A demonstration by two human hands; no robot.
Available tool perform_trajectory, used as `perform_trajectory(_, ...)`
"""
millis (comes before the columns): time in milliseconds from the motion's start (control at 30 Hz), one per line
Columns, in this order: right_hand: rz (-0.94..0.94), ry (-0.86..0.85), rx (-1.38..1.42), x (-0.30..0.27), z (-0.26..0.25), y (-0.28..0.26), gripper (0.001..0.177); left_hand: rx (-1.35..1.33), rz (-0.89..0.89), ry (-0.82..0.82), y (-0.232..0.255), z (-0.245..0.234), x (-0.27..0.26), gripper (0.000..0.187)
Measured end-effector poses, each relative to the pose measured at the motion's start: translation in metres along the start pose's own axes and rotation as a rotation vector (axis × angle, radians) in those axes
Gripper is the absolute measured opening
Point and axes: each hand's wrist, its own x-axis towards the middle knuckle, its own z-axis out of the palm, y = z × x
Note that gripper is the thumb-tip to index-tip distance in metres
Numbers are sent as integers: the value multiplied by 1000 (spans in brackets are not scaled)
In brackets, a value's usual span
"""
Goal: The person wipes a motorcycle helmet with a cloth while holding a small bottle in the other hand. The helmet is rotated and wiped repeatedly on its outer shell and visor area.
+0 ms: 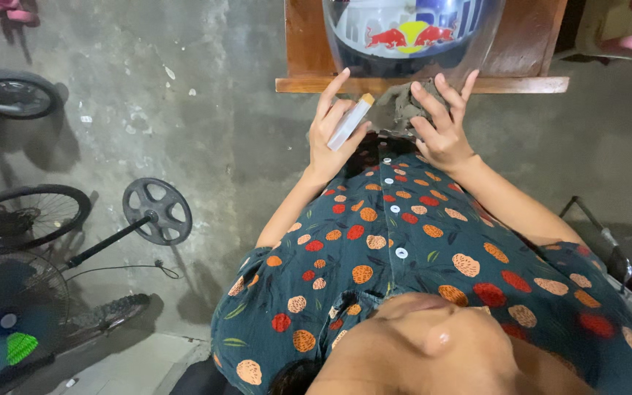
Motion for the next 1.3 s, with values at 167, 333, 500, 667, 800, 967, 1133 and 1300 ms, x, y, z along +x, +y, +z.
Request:
perform_trajectory(167,28,16,16,-6,-1,-6,21,-20,-20,-25,5,1,-7,26)
perform_trajectory(333,85,24,-6,1,-5,-19,19,-1,29,-20,6,3,-6,25)
perform_trajectory(500,171,54,14,14,-24,-25,21,-40,32,-14,10,5,-4,24)
perform_trajectory(667,205,52,36,35,-46,-29,24,-92,24,-8,12,4,4,25)
perform_trajectory(800,226,44,56,44,-54,-29,25,-55,51,5,13,6,6,26)
perform_trajectory(967,202,76,63,46,-46,-27,23,-57,27,30,14,2,6,23)
perform_trajectory(1133,163,-29,101,26,-51,-23,24,-57,88,43,10,-2,2,20)
perform_trajectory(1300,113,-154,127,-2,-54,-14,19,-107,-35,-7,7,-3,2,15)
